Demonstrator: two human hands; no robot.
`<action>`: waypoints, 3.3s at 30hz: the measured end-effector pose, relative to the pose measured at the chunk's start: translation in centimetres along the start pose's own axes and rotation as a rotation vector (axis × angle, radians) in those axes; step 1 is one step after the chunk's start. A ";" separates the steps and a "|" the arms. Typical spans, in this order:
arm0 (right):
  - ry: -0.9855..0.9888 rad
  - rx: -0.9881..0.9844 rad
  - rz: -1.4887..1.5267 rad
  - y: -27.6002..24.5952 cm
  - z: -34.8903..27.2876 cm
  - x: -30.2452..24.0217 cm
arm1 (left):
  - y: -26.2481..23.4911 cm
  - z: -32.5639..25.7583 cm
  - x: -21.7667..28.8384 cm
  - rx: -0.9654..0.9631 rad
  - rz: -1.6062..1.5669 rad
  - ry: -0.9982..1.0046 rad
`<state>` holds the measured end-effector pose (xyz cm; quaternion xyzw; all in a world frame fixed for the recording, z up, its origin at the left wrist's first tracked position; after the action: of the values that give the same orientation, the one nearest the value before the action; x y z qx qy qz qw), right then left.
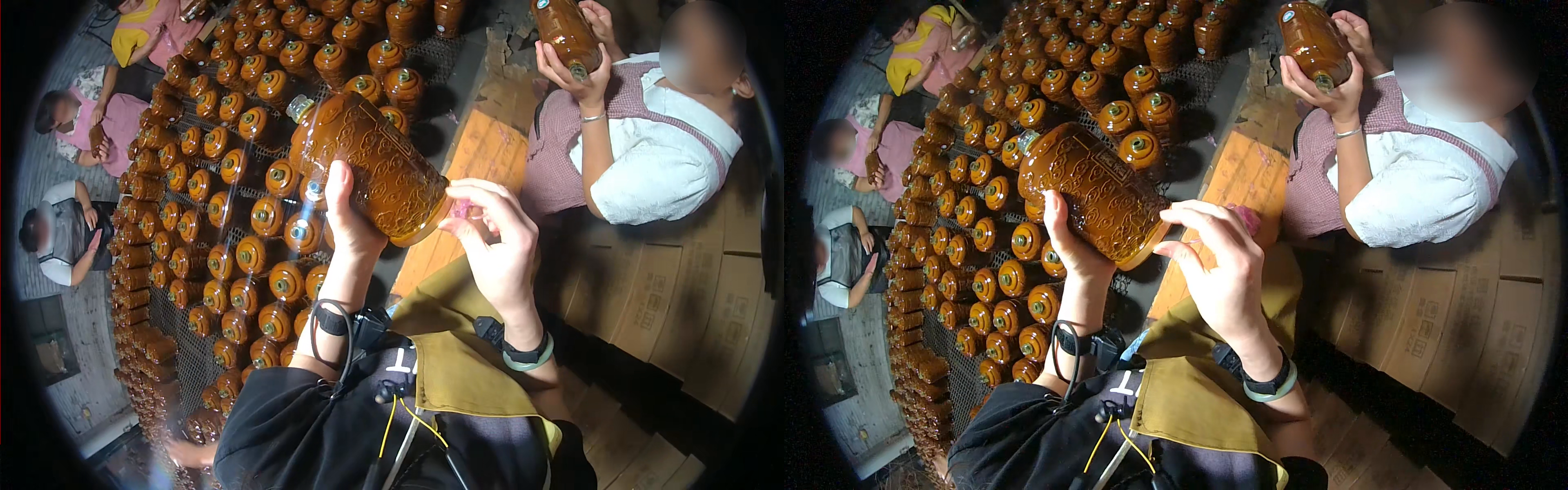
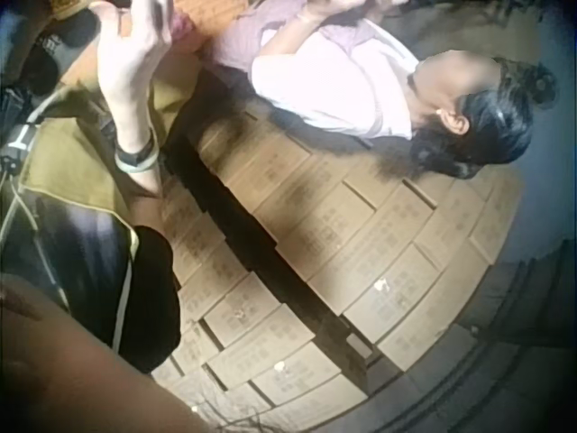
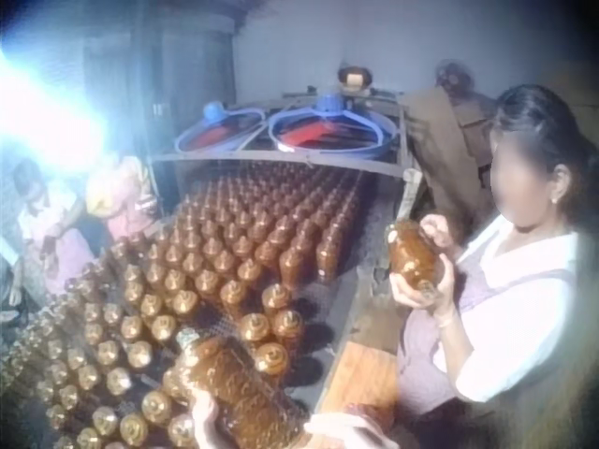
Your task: Picking up ceramic bottles, inspecting or wiping them, and placing them on a rack.
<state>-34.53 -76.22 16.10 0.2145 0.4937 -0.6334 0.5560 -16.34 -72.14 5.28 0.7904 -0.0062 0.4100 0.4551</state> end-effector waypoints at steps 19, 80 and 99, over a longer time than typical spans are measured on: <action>-0.168 -0.243 -0.067 1.2 -0.4 0.3 | -0.1 -0.2 -0.1 -0.090 0.158 0.018; 0.658 0.026 0.352 -1.7 -8.3 15.3 | -17.9 23.2 5.2 0.166 1.767 0.206; 0.386 0.003 0.148 -1.8 -6.4 12.8 | -18.0 24.3 19.1 0.480 1.438 0.749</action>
<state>-41.63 -77.19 3.58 0.3686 0.5729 -0.5386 0.4958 18.82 -72.32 -1.18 0.4812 -0.2693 0.8248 -0.1250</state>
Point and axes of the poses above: each hand's wrist, its own z-axis towards the middle knuckle, its own y-axis out of the palm, x = y × z, the point moved 10 cm from there along z, towards the middle knuckle, and after that the axes turned 8 degrees about x, right-handed, at the moved point
